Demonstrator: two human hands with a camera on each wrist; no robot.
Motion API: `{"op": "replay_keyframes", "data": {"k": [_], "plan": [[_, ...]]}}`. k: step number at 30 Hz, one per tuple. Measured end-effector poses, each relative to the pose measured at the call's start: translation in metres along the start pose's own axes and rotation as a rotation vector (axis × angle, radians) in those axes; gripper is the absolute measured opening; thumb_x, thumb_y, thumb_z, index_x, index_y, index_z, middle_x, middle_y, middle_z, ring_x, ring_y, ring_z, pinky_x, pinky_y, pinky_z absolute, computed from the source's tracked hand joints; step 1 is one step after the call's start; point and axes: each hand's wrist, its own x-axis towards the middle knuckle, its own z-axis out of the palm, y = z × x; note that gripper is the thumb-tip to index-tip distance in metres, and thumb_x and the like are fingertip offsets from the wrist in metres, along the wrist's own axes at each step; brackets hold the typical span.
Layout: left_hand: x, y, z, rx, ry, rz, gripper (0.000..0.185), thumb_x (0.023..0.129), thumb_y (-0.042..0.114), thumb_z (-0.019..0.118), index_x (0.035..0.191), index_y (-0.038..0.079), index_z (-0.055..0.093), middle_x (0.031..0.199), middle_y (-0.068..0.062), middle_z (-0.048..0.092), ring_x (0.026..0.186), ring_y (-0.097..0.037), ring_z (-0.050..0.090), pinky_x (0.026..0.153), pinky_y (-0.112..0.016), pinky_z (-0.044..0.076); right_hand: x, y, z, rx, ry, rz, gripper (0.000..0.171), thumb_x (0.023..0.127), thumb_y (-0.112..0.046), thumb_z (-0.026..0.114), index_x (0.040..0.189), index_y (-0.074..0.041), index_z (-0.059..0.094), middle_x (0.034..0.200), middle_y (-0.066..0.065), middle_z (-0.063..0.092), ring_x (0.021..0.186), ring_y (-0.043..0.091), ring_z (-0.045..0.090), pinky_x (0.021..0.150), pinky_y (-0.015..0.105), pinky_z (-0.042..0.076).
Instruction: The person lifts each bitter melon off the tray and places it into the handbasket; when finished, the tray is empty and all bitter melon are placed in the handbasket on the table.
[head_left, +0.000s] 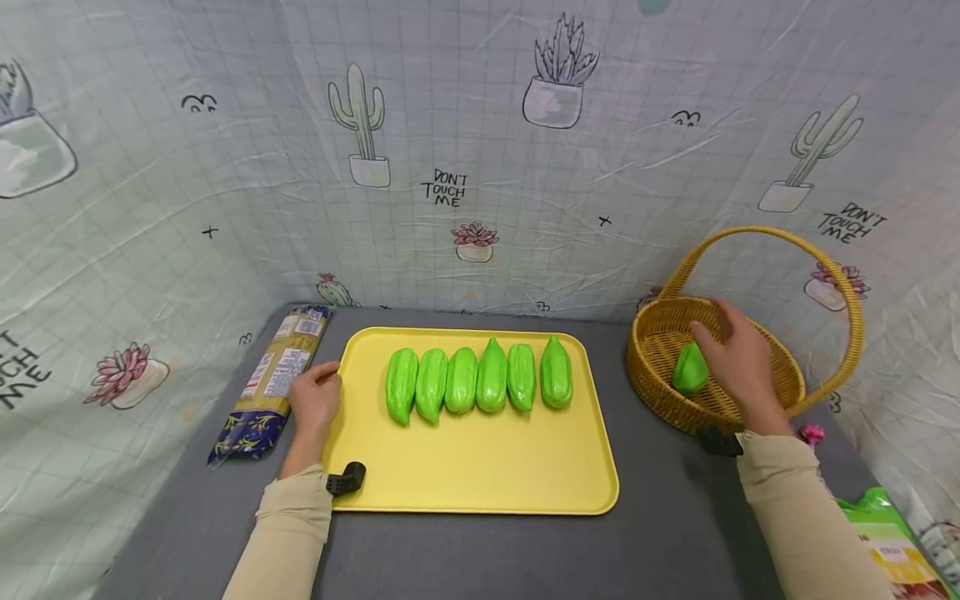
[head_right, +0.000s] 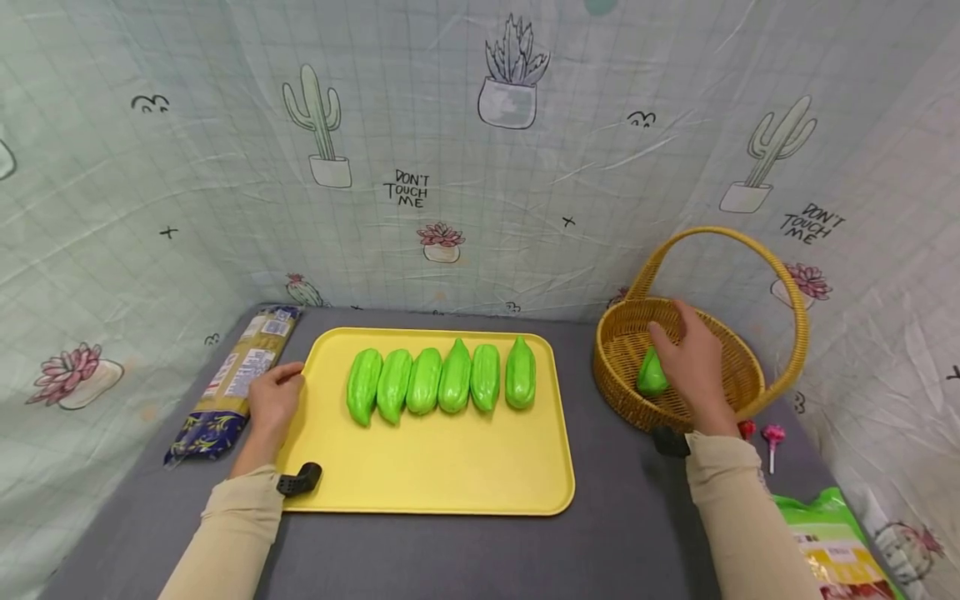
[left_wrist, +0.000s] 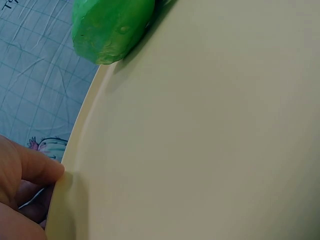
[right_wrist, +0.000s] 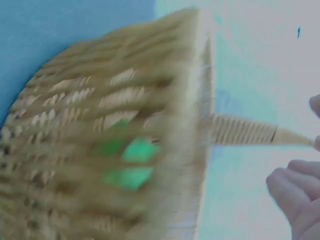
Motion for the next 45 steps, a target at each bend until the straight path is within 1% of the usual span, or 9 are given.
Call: {"op": "replay_keyframes", "data": {"k": [3, 6, 12, 18, 26, 30, 34, 40, 45], "plan": [[0.0, 0.001, 0.0, -0.007, -0.004, 0.0, 0.036, 0.102, 0.003, 0.048, 0.133, -0.005, 0.065, 0.132, -0.031, 0.062, 0.122, -0.043, 0.058, 0.102, -0.052, 0.049, 0.0, -0.018, 0.004, 0.057, 0.032, -0.062, 0.069, 0.105, -0.048, 0.049, 0.162, -0.014, 0.031, 0.163, 0.019, 0.036, 0.14, 0.049, 0.046, 0.106, 0.064, 0.042], [0.0, 0.001, 0.001, -0.011, -0.001, -0.002, 0.035, 0.102, 0.003, 0.048, 0.133, -0.005, 0.065, 0.132, -0.031, 0.062, 0.122, -0.043, 0.058, 0.102, -0.052, 0.049, -0.001, -0.031, 0.014, 0.076, 0.035, -0.121, 0.064, 0.106, -0.043, 0.051, 0.16, -0.014, 0.035, 0.16, 0.02, 0.041, 0.137, 0.047, 0.05, 0.104, 0.06, 0.045], [0.0, 0.0, 0.003, -0.007, 0.002, -0.008, 0.034, 0.102, 0.002, 0.05, 0.131, -0.005, 0.066, 0.13, -0.031, 0.063, 0.121, -0.043, 0.058, 0.101, -0.051, 0.049, -0.005, -0.046, 0.037, 0.068, -0.054, -0.18, 0.064, 0.106, -0.04, 0.055, 0.159, -0.01, 0.036, 0.159, 0.025, 0.04, 0.137, 0.05, 0.049, 0.105, 0.062, 0.046], [0.0, -0.001, 0.003, -0.014, 0.002, -0.005, 0.034, 0.102, 0.003, 0.05, 0.131, -0.005, 0.066, 0.13, -0.031, 0.063, 0.122, -0.043, 0.058, 0.102, -0.051, 0.049, -0.005, -0.06, 0.05, 0.035, -0.15, -0.222, 0.068, 0.105, -0.036, 0.058, 0.16, -0.007, 0.033, 0.159, 0.027, 0.039, 0.139, 0.05, 0.047, 0.107, 0.061, 0.046], [0.002, -0.003, 0.002, -0.016, -0.002, 0.003, 0.036, 0.103, 0.003, 0.048, 0.133, -0.005, 0.064, 0.132, -0.031, 0.061, 0.123, -0.043, 0.057, 0.103, -0.052, 0.048, -0.005, -0.072, 0.068, -0.009, -0.262, -0.245, 0.071, 0.104, -0.037, 0.059, 0.162, -0.008, 0.029, 0.161, 0.027, 0.036, 0.139, 0.048, 0.048, 0.107, 0.059, 0.047], [0.002, -0.003, 0.002, -0.012, -0.003, 0.004, 0.035, 0.103, 0.003, 0.049, 0.133, -0.005, 0.065, 0.132, -0.031, 0.062, 0.123, -0.043, 0.058, 0.102, -0.052, 0.049, -0.005, -0.073, 0.082, 0.007, -0.303, -0.241, 0.072, 0.104, -0.039, 0.058, 0.163, -0.01, 0.027, 0.165, 0.023, 0.031, 0.142, 0.046, 0.046, 0.109, 0.059, 0.045], [0.001, -0.005, 0.003, -0.01, -0.009, -0.005, 0.035, 0.102, 0.003, 0.05, 0.132, -0.006, 0.065, 0.132, -0.031, 0.062, 0.123, -0.044, 0.057, 0.102, -0.052, 0.049, -0.007, -0.075, 0.093, 0.025, -0.348, -0.214, 0.075, 0.104, -0.043, 0.057, 0.164, -0.011, 0.024, 0.166, 0.024, 0.029, 0.143, 0.048, 0.044, 0.109, 0.059, 0.046], [0.0, -0.006, 0.002, -0.014, -0.008, -0.009, 0.035, 0.102, 0.003, 0.049, 0.133, -0.005, 0.064, 0.134, -0.031, 0.061, 0.125, -0.043, 0.057, 0.103, -0.052, 0.049, -0.01, -0.074, 0.103, 0.008, -0.357, -0.194, 0.074, 0.104, -0.041, 0.058, 0.164, -0.012, 0.025, 0.161, 0.027, 0.035, 0.138, 0.05, 0.048, 0.105, 0.061, 0.048], [0.0, -0.006, 0.001, -0.014, -0.009, -0.006, 0.036, 0.103, 0.002, 0.049, 0.134, -0.006, 0.064, 0.135, -0.031, 0.061, 0.126, -0.044, 0.057, 0.104, -0.052, 0.049, -0.011, -0.073, 0.109, 0.052, -0.377, -0.2, 0.074, 0.104, -0.043, 0.057, 0.163, -0.011, 0.026, 0.162, 0.027, 0.035, 0.138, 0.051, 0.047, 0.106, 0.062, 0.047]]}}
